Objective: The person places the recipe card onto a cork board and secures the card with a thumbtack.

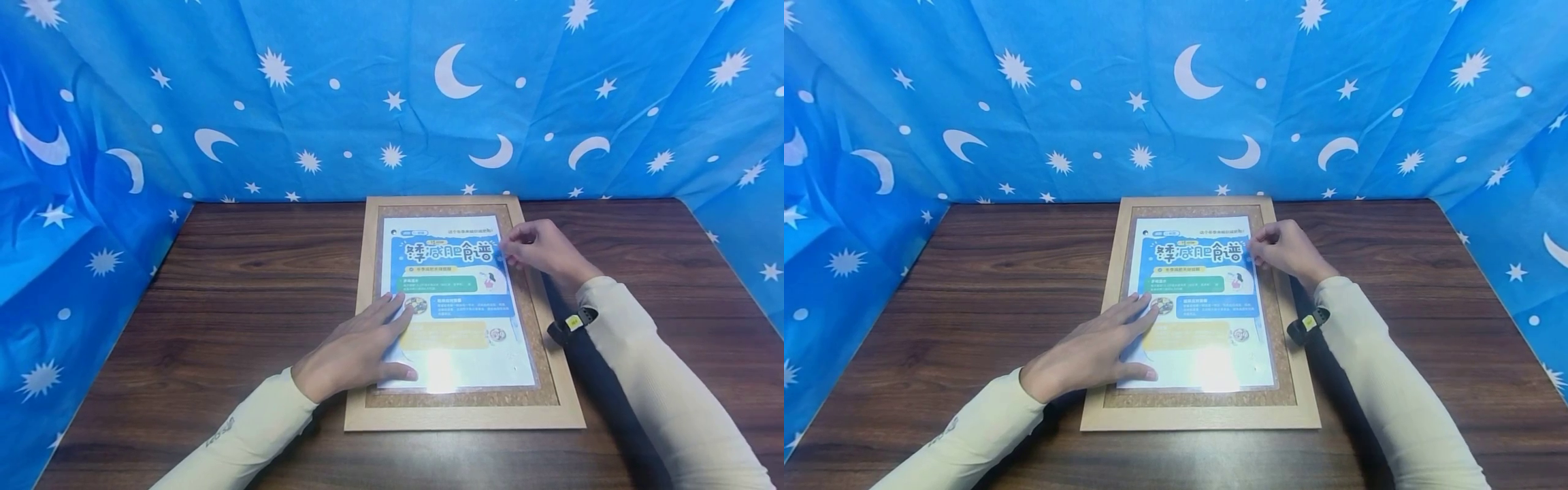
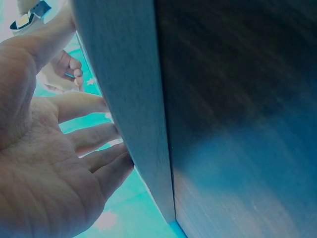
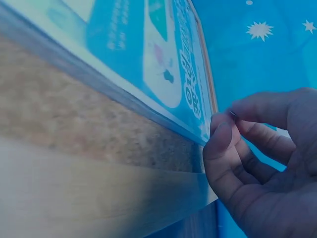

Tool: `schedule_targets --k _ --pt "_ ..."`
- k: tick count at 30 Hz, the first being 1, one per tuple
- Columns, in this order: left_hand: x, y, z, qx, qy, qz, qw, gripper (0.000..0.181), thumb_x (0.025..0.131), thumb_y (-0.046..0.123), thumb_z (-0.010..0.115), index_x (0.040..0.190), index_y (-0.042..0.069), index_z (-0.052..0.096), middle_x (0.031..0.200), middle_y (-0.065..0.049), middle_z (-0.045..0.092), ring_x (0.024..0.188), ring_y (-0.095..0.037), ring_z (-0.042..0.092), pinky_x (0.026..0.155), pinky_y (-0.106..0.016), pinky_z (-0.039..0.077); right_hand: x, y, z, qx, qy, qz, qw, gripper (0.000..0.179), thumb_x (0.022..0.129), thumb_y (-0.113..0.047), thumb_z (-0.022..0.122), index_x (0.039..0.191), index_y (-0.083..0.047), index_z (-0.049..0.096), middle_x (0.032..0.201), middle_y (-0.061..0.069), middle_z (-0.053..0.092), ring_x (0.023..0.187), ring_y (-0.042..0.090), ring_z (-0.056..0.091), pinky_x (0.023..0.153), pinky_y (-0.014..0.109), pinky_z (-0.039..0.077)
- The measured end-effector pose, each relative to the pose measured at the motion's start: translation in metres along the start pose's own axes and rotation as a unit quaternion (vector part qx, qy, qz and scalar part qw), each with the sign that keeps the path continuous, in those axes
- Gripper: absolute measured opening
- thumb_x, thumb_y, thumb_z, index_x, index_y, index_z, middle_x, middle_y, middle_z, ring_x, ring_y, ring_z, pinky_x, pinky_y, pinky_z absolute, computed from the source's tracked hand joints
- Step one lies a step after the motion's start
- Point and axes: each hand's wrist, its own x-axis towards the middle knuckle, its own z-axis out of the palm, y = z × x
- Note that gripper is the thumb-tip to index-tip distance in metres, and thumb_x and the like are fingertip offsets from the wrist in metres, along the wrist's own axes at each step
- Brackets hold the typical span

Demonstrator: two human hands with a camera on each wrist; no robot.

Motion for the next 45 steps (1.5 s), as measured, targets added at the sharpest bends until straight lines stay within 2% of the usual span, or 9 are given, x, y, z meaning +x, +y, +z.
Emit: schedule_targets --k 7,12,16,21,33,40,45 --pt "0.001 0.0 0.001 -0.002 -0.002 -0.008 1.0 0.092 0.087 0.055 0.074 0.158 0.01 0.036 0.168 -0.011 0.017 0.155 -0.031 0.01 0.12 -0.056 0.024 0.015 -0.001 -0.002 0.018 0.011 0.027 0.9994 0.028 0.099 -0.017 0.068 0.118 0.003 0.07 0.103 0.015 0.068 0.087 0.024 0.063 0.082 0.033 0.051" --pt "0.001 0.0 0.001 0.004 0.0 -0.004 1.0 0.092 0.087 0.055 0.073 0.158 0.009 0.036 0.168 -0.012 0.017 0.155 -0.031 0.01 0.12 -0.056 0.024 0.022 -0.003 -0.002 0.028 0.017 0.052 0.9981 0.027 0.099 -0.017 0.068 0.119 0.001 0.071 0.114 0.016 0.066 0.094 0.026 0.063 0.091 0.038 0.049" --pt "0.001 0.001 0.0 0.008 -0.002 -0.001 1.0 0.092 0.087 0.055 0.073 0.157 0.008 0.036 0.168 -0.013 0.017 0.155 -0.032 0.009 0.12 -0.055 0.023 0.03 -0.004 -0.003 0.037 0.022 0.055 0.9976 0.026 0.099 -0.015 0.068 0.118 0.002 0.07 0.117 0.017 0.065 0.093 0.024 0.065 0.087 0.032 0.055" --pt "0.0 0.001 -0.001 0.009 -0.002 -0.001 1.0 0.092 0.087 0.055 0.073 0.157 0.008 0.036 0.168 -0.013 0.017 0.155 -0.032 0.009 0.121 -0.055 0.022 0.038 -0.006 -0.002 0.048 0.03 0.053 0.997 0.023 0.097 -0.013 0.07 0.114 0.003 0.07 0.111 0.017 0.068 0.085 0.02 0.069 0.076 0.025 0.059" --pt "0.0 0.001 0.0 0.01 0.002 0.003 0.9999 0.092 0.087 0.055 0.073 0.157 0.008 0.036 0.168 -0.013 0.018 0.155 -0.033 0.01 0.12 -0.054 0.023 0.057 -0.012 -0.002 0.073 0.026 0.096 0.9924 0.024 0.097 -0.01 0.07 0.115 0.005 0.067 0.098 0.012 0.069 0.077 0.016 0.073 0.075 0.026 0.06" --pt "0.0 0.001 -0.001 0.015 0.002 0.009 0.9998 0.093 0.087 0.057 0.072 0.157 0.008 0.036 0.167 -0.014 0.019 0.154 -0.034 0.012 0.12 -0.054 0.023 0.063 -0.014 -0.002 0.08 0.016 0.099 0.9917 0.025 0.098 -0.005 0.067 0.119 0.008 0.066 0.095 0.012 0.071 0.075 0.014 0.072 0.075 0.027 0.061" --pt "0.0 0.0 0.0 0.019 0.0 0.007 0.9998 0.094 0.086 0.058 0.072 0.157 0.008 0.036 0.167 -0.013 0.019 0.154 -0.033 0.012 0.12 -0.054 0.023 0.067 -0.015 0.002 0.07 0.025 0.101 0.9921 0.022 0.098 -0.003 0.066 0.116 0.009 0.067 0.091 0.012 0.071 0.073 0.013 0.072 0.073 0.025 0.061"
